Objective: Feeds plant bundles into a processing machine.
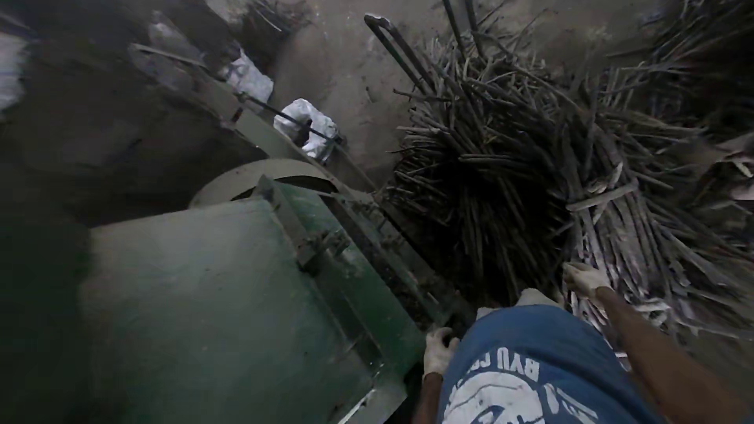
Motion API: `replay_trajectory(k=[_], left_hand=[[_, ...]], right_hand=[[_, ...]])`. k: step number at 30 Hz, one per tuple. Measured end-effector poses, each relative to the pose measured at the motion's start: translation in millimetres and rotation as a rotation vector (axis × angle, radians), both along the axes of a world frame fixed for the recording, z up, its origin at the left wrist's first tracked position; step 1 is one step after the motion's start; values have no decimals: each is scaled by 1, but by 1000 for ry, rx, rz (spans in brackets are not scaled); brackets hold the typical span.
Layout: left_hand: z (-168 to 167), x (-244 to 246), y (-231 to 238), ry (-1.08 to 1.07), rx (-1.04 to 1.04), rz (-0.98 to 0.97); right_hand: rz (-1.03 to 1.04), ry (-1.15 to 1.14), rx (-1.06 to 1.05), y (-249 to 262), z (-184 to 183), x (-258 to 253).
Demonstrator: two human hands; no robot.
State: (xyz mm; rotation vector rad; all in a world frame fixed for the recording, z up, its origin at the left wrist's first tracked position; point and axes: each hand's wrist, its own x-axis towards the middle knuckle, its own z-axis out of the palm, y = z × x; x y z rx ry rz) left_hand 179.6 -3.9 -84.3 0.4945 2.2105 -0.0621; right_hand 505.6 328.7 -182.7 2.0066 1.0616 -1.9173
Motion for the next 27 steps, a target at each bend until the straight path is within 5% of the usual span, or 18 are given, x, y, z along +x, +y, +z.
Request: replay_trajectory(k=[7,17,27], left_hand=[[14,-15,12,35,90,151],[8,-3,58,-53,141,82],[-7,-16,39,-111,152,86]], right_hand=[[48,23,-8,20,-1,-15],[14,27,11,28,-2,0],[-82,5,6,-10,11,16]])
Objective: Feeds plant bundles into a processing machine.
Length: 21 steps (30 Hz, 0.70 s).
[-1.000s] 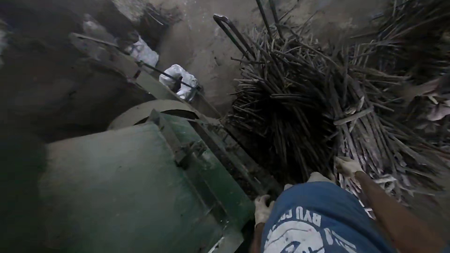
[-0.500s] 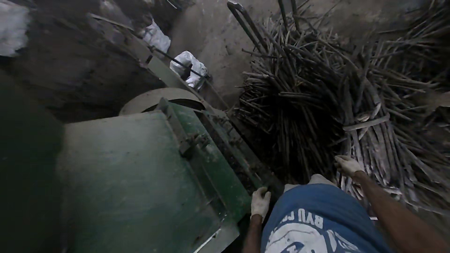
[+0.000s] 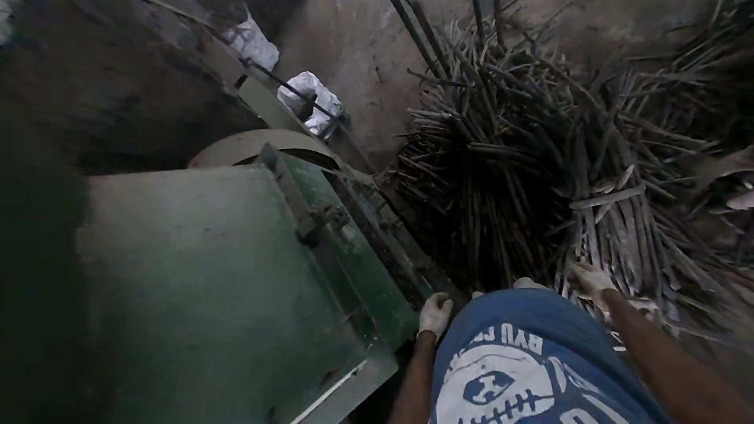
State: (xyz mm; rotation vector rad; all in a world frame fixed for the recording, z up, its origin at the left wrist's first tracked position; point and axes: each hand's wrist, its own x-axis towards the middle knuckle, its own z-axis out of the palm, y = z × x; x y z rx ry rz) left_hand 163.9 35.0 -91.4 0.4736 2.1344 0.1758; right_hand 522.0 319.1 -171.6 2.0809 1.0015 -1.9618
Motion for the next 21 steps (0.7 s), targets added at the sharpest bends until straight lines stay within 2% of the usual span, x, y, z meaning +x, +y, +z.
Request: replay_trajectory(k=[9,12,21], left_hand=[[-18,-5,-37,-95,-14,-44],[-20,-11,-40,-97,-13,-101],[-23,-34,-32,-90,-5,-236]], right_hand=[[-16,-35,22,-44,2,6],[-45,-52,22,-58,14,6],[-101,-78,90,-95,13,18]])
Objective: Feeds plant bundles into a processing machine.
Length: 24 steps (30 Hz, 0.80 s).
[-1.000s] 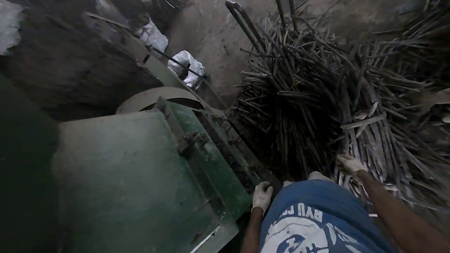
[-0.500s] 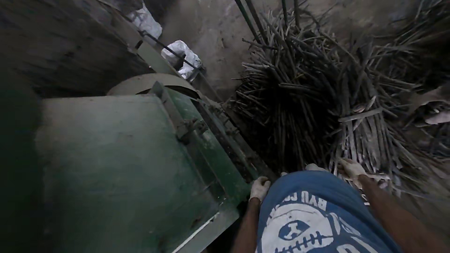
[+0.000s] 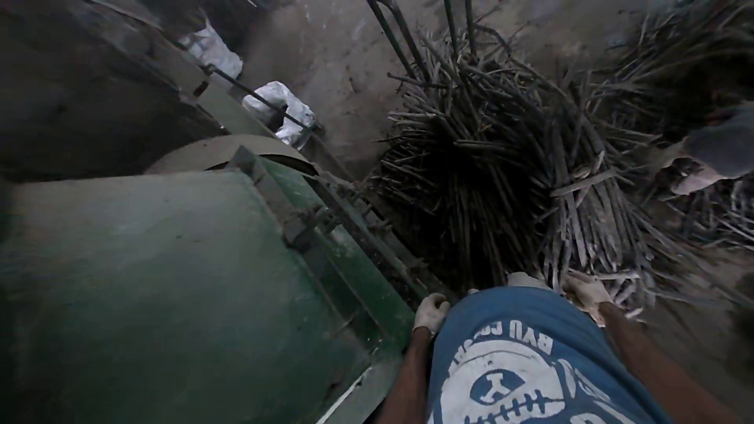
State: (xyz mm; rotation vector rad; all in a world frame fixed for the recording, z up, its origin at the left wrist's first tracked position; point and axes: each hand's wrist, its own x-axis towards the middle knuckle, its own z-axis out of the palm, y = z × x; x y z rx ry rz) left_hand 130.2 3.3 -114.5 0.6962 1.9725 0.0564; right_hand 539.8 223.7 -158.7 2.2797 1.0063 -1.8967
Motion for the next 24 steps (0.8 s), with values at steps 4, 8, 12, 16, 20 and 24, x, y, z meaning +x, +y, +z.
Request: replay_trajectory(k=[4,8,12,16,20,24], left_hand=[[-3,-7,6,-7,-6,-66],[-8,-10,7,-8,-22,-148],[-13,-12,12,-1,-52,-195],[-12,-12,20,2,-62,-213],[-11,-9,30,8,-65,-209],[-8,-2,39,11,-76,-205]], right_hand=[[-4,9,-2,-9,9,2],[-63,5,0,-17,21,3],[-129,3,-15,-21,24,7],[-101,-23,-5,-24,19,14],[-65,-22,2,-11,18,18],[-31,19,40,33,21,18]])
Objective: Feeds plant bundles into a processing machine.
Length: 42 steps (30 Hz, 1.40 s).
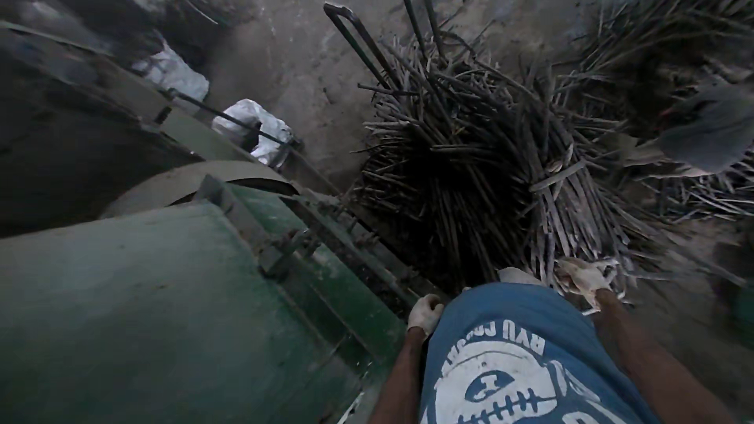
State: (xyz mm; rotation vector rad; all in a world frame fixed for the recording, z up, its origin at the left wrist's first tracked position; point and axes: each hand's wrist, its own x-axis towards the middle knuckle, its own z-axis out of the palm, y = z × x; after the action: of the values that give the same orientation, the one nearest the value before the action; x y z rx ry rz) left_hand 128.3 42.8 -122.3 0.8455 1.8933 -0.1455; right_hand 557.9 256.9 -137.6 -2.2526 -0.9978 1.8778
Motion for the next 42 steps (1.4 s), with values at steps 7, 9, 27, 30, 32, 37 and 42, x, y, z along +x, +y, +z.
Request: replay_trajectory(k=[7,9,27,30,32,37,42], left_hand=[[18,29,21,14,-70,22],[24,41,26,4,-77,54],[-24,155,90,-212,-137,168],[-35,165,102,-291,-160,182],[-34,171,119,-338,-182,261],[-55,180,169,-392,-70,285],[-71,199,212,-435,105,301]], right_hand=[[211,-261,196,130,-3,4],[282,-361,232,170,-12,5],[324,-333,194,339,-129,46],[364,-337,169,334,-138,48],[289,-274,221,325,-142,48],[-40,-37,330,320,-138,32],[56,60,243,326,-105,23]])
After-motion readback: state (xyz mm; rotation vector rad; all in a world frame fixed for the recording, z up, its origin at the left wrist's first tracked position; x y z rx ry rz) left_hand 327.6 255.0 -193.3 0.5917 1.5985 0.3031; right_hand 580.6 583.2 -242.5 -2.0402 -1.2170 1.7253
